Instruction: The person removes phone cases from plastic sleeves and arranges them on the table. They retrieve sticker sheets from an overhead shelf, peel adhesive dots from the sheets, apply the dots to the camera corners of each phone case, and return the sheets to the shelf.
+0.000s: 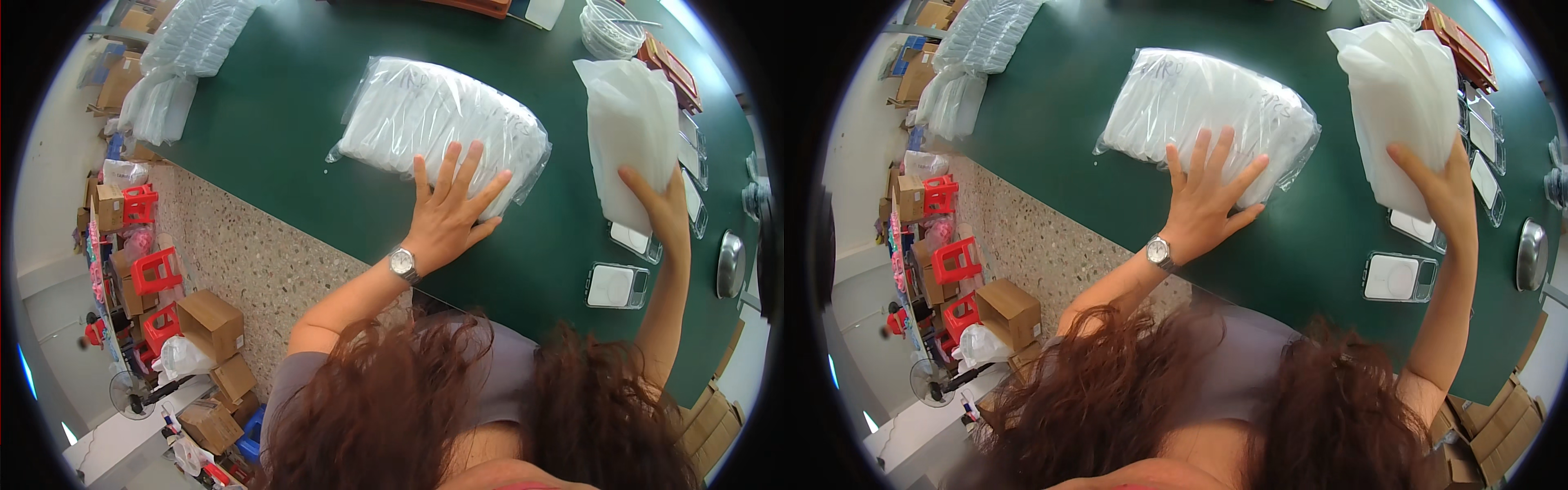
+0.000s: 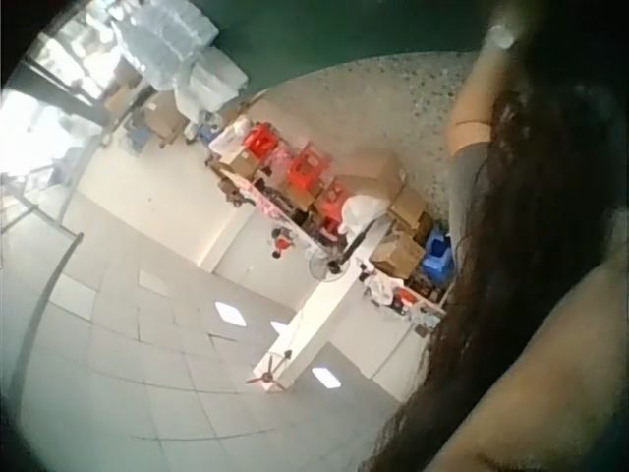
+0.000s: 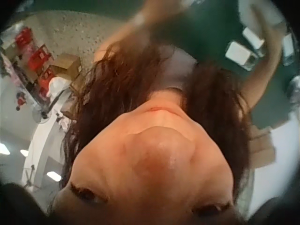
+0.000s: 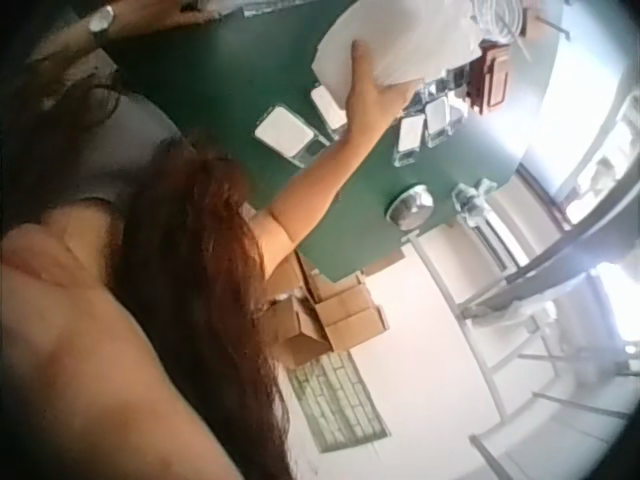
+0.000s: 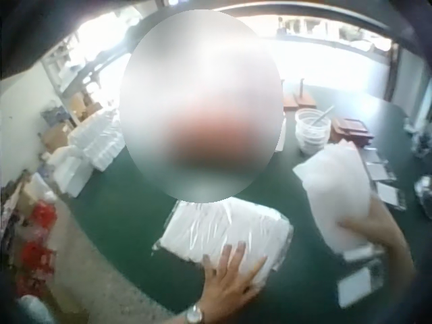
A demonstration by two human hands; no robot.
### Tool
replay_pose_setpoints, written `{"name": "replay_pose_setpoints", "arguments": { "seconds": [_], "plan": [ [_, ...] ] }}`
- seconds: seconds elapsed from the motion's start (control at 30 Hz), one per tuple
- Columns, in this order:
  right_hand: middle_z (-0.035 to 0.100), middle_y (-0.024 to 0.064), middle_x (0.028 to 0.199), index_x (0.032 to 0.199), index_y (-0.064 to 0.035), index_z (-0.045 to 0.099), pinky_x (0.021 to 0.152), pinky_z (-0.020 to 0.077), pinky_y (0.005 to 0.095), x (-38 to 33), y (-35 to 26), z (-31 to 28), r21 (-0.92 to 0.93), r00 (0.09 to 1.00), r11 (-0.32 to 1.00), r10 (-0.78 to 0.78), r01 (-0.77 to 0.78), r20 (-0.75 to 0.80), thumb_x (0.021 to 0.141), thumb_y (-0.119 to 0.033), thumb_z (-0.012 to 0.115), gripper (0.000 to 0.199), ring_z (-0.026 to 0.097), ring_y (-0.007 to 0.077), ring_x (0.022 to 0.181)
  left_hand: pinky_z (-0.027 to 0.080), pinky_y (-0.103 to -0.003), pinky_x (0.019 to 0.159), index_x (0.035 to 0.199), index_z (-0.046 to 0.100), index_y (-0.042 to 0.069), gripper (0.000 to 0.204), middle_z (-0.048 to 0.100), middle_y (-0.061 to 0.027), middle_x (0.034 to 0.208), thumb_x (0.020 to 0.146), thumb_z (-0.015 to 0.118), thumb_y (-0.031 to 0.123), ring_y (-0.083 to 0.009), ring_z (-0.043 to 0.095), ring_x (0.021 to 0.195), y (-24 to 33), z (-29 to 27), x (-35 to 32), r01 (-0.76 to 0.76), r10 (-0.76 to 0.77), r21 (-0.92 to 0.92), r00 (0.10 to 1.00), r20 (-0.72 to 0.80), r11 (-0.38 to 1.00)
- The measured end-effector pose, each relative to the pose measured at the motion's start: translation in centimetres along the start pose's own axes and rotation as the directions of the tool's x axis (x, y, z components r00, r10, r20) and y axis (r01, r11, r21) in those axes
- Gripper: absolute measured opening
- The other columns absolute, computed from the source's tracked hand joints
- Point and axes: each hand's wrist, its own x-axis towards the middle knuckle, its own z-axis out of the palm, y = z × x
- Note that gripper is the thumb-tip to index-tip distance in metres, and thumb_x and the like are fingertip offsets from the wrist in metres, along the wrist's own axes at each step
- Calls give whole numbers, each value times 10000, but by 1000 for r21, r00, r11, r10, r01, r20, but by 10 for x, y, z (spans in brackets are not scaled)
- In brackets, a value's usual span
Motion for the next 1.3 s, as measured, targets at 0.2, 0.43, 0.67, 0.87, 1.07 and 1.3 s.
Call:
{"name": "replay_pose_setpoints", "arguments": {
  "seconds": [0.2,0.43,0.67,0.87,1.07,1.3],
  "plan": [
    [632,182,1184,1388,16,451,929,494,360,80,16,48,-215,997,974,-76,76,9,791,-341,761,762,629,256,1058,-11,-633,1160,1336,582,362,595,205,-174,1610,767,747,308,-414,100,1492,-63,-26,2,-38,34,85,998,49,996],
    [504,268,1344,1551,-45,158,973,482,447,154,-28,139,-469,984,866,-162,175,67,722,-572,683,1115,589,408,1156,209,-618,1130,1327,614,258,422,257,-194,1587,914,592,176,-443,232,1448,-233,-67,-19,441,-375,312,893,-248,842],
    [394,349,1408,1568,-51,9,978,488,437,214,-88,231,-630,997,775,2,47,77,730,-634,626,1193,582,444,1171,200,-496,1170,1527,289,57,731,236,-288,1555,966,576,427,-435,239,1439,-245,-31,25,298,-378,-273,868,-321,915],
    [109,404,1535,1579,-129,-40,990,473,452,242,-96,269,-565,990,813,110,-142,-92,751,-722,568,1186,545,472,1226,45,-636,1154,1541,256,62,904,171,-234,1599,878,629,551,-395,116,1494,-193,-21,59,102,-158,-158,902,-401,982],
    [141,319,1578,1582,-127,26,1140,304,441,213,-80,235,-66,995,995,69,-73,-67,778,-822,459,1147,339,469,1396,-8,-677,1129,1531,299,114,902,154,-180,1620,839,666,560,-359,84,1509,-154,-2,99,77,-59,71,973,-224,994],
    [298,350,1504,1554,-6,116,1154,281,452,216,-49,257,63,997,996,-69,66,36,858,-799,359,1083,347,520,1362,-25,-702,1113,1478,422,242,749,205,-68,1631,831,690,508,-333,93,1516,-182,3,127,-91,145,281,973,-181,956]
  ]
}}
